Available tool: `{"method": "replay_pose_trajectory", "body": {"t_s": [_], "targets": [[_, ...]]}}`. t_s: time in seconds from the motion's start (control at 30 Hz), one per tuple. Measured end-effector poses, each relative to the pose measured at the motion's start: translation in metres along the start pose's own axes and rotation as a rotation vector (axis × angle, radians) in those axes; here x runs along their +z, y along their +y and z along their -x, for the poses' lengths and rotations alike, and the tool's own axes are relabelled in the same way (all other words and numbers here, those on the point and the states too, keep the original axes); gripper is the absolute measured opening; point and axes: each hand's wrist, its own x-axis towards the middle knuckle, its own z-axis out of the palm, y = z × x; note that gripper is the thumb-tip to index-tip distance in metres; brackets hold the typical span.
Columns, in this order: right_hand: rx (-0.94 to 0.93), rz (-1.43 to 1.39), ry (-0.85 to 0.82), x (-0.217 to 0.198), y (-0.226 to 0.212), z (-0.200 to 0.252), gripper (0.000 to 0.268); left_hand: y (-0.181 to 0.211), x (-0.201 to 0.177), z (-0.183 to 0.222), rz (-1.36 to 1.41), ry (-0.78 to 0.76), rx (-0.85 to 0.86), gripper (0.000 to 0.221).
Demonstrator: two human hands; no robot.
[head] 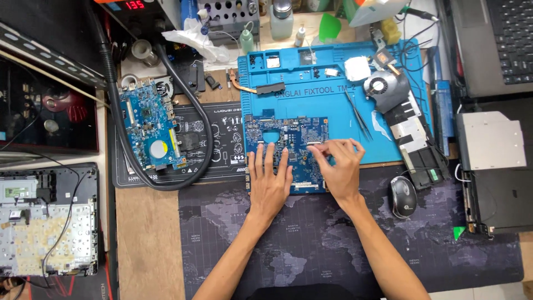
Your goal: Cleaning and inspecting a laptop motherboard at a repair bench using a cloth, probe, and heat gun.
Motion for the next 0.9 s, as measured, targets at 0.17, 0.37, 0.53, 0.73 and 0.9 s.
{"method": "replay_pose_trajectory", "body": {"t_s": [0.17, 0.37, 0.53, 0.73, 0.9], "targets": [[0.019, -0.031, -0.091, -0.014, -0.005, -0.024, 0.01, -0.001, 0.003, 0.003, 0.023, 0.005, 0.005, 0.041], [-0.027, 0.133, 0.025, -0.021, 0.041, -0.098, 0.027, -0.002, 0.006, 0.006, 0.053, 0.031, 0.004, 0.039], [-0.095, 0.312, 0.001, 0.001, 0.102, -0.138, 0.041, -0.002, 0.004, 0.007, 0.061, 0.033, -0.012, 0.036], [-0.169, 0.466, 0.09, 0.013, 0.134, -0.147, 0.032, -0.002, 0.004, 0.008, 0.075, 0.035, -0.021, 0.035], [-0.13, 0.24, -0.004, -0.001, 0.049, -0.093, 0.011, -0.001, 0.002, 0.004, 0.108, 0.034, -0.029, 0.035]]}}
